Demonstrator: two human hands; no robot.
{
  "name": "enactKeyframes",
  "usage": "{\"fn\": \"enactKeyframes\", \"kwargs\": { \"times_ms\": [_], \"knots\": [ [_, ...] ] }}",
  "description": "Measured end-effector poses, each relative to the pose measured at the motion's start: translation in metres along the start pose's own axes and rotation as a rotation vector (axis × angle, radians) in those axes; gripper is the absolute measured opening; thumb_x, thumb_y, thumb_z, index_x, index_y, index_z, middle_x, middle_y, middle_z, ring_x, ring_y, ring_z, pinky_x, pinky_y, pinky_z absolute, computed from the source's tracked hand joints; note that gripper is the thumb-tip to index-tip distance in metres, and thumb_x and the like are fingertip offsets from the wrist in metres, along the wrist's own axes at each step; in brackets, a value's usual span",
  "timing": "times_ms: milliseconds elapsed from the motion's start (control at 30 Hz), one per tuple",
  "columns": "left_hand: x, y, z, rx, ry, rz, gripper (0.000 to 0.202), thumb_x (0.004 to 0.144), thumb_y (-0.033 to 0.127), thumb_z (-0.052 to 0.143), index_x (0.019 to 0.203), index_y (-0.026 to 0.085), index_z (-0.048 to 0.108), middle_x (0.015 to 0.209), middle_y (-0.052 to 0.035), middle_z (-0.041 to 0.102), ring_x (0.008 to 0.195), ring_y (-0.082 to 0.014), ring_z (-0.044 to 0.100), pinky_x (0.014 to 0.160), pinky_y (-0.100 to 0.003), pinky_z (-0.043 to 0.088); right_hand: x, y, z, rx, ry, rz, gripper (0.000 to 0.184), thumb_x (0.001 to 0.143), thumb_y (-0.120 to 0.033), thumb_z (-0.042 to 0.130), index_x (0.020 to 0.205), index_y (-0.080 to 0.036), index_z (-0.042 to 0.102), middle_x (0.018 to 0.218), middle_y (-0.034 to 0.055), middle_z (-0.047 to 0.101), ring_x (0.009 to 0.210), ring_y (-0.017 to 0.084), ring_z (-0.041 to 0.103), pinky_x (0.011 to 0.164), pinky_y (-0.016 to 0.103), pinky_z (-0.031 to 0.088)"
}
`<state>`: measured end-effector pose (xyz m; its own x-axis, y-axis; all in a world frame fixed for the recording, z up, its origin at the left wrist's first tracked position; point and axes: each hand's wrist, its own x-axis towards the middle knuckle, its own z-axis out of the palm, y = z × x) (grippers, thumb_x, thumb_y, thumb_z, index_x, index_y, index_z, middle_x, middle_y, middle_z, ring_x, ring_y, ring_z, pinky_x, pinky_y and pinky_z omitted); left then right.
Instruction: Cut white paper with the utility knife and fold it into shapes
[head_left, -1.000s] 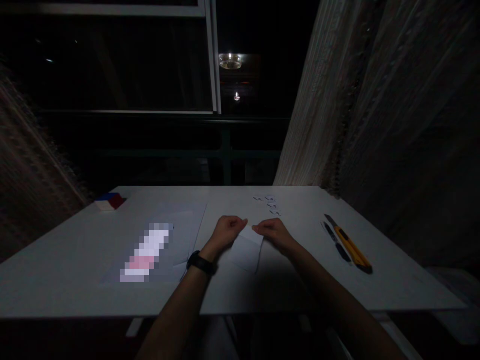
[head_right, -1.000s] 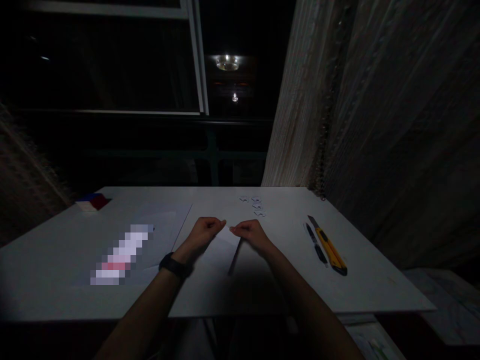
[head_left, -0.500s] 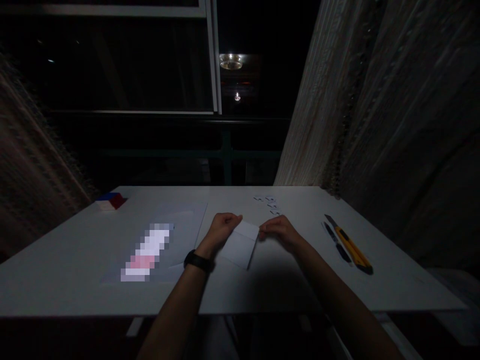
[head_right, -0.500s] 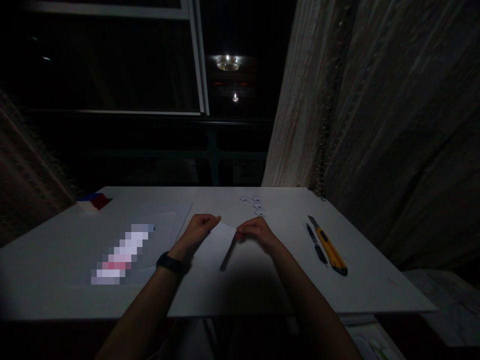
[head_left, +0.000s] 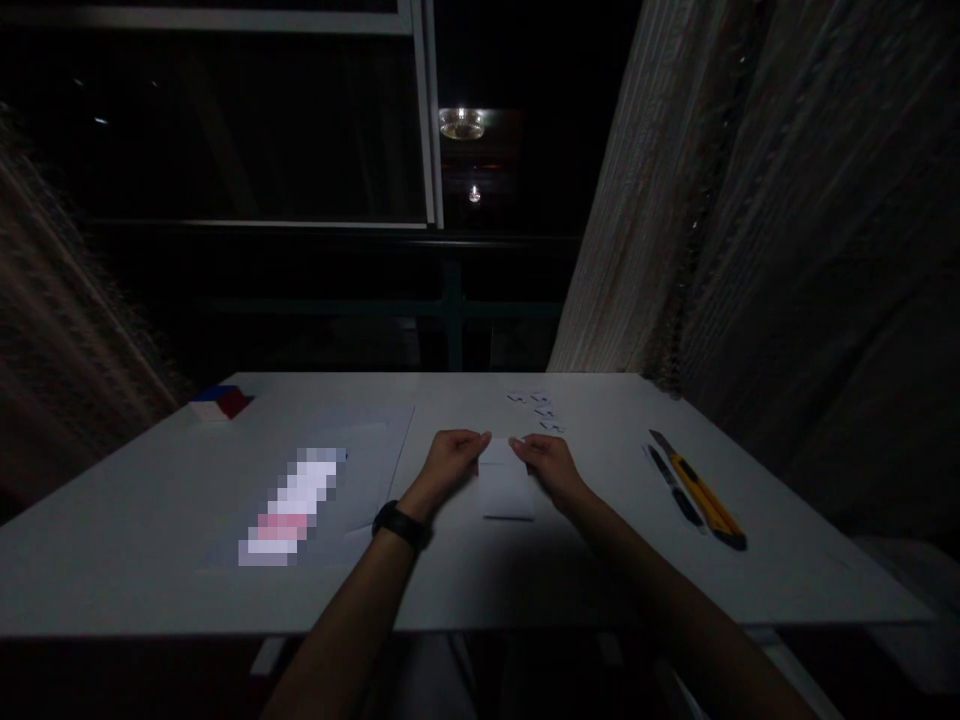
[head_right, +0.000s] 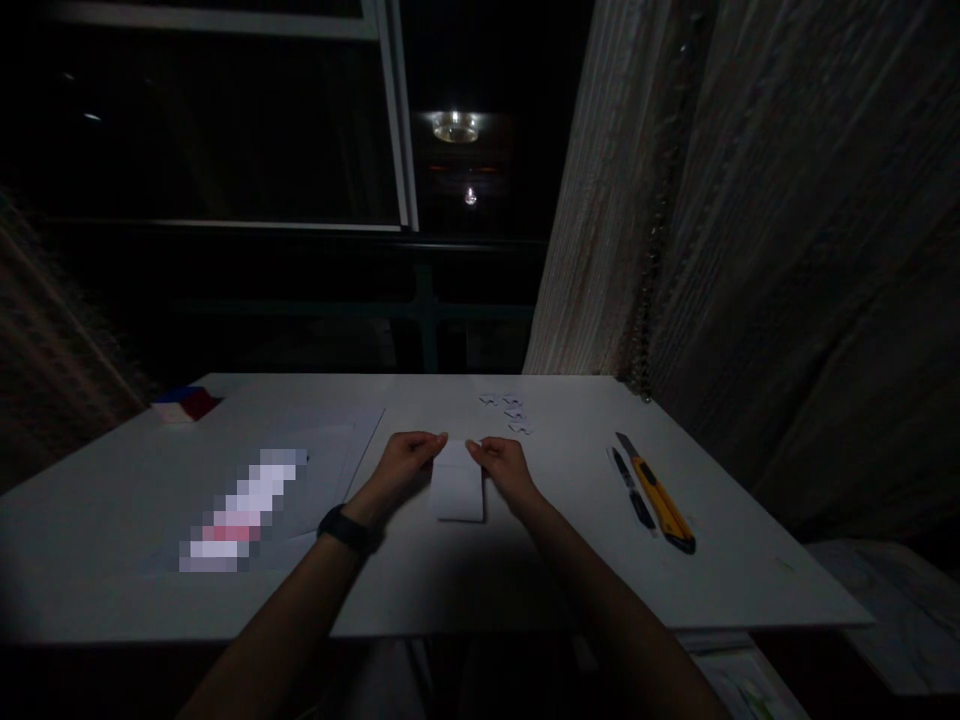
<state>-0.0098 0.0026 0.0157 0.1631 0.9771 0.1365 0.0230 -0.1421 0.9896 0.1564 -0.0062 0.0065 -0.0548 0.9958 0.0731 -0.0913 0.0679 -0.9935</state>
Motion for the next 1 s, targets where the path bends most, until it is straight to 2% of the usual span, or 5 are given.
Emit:
{"fn": "enactKeyframes", "kwargs": {
  "times_ms": [133, 333, 500, 733, 1000],
  "knots": [
    [-0.003, 0.002, 0.001, -0.037, -0.043, -0.044, 0.031, 0.063, 0.037, 0.069, 0.075, 0.009, 0.067, 0.059, -0.0029, 0.060, 0.051, -0.0093, 0.049, 0.049, -0.022, 0.038, -0.001, 0.000, -0.003, -0.043, -0.005, -0.004, 0.037, 0.053, -0.048, 0.071, 0.050, -0.015, 0.055, 0.044, -0.0037, 0.048, 0.043, 0.008, 0.041, 0.045, 0.023, 0.031],
    [-0.005, 0.001, 0.001, 0.008, -0.153, -0.088, 0.026, 0.061, 0.034, 0.070, 0.068, 0.009, 0.067, 0.057, -0.0032, 0.061, 0.050, -0.0100, 0.051, 0.051, -0.023, 0.041, 0.000, 0.005, -0.008, -0.062, -0.049, -0.037, 0.035, 0.053, -0.047, 0.072, 0.061, -0.014, 0.061, 0.050, -0.0021, 0.053, 0.046, 0.010, 0.045, 0.046, 0.024, 0.032],
    [-0.008, 0.003, 0.001, 0.059, -0.228, -0.058, 0.026, 0.063, 0.035, 0.068, 0.068, 0.010, 0.069, 0.057, -0.0041, 0.062, 0.053, -0.0112, 0.052, 0.053, -0.024, 0.041, -0.001, 0.004, -0.008, -0.110, -0.075, -0.079, 0.032, 0.052, -0.044, 0.073, 0.056, -0.014, 0.061, 0.047, -0.0037, 0.049, 0.046, 0.008, 0.041, 0.046, 0.023, 0.031],
    [-0.013, 0.013, 0.003, 0.015, -0.269, -0.079, 0.026, 0.063, 0.035, 0.069, 0.066, 0.008, 0.069, 0.057, -0.0059, 0.063, 0.052, -0.0128, 0.055, 0.055, -0.026, 0.044, 0.000, -0.010, -0.008, -0.061, 0.032, -0.013, 0.029, 0.041, -0.040, 0.077, 0.044, -0.016, 0.059, 0.041, -0.0046, 0.047, 0.045, 0.009, 0.042, 0.048, 0.025, 0.031],
    [-0.012, 0.015, 0.002, -0.044, -0.328, -0.137, 0.027, 0.063, 0.033, 0.070, 0.067, 0.007, 0.068, 0.059, -0.0105, 0.066, 0.054, -0.0164, 0.061, 0.062, -0.031, 0.049, 0.000, -0.019, -0.013, -0.086, 0.049, -0.008, 0.027, 0.039, -0.038, 0.076, 0.040, -0.017, 0.059, 0.038, -0.0045, 0.046, 0.044, 0.009, 0.039, 0.047, 0.025, 0.029]
  ]
}}
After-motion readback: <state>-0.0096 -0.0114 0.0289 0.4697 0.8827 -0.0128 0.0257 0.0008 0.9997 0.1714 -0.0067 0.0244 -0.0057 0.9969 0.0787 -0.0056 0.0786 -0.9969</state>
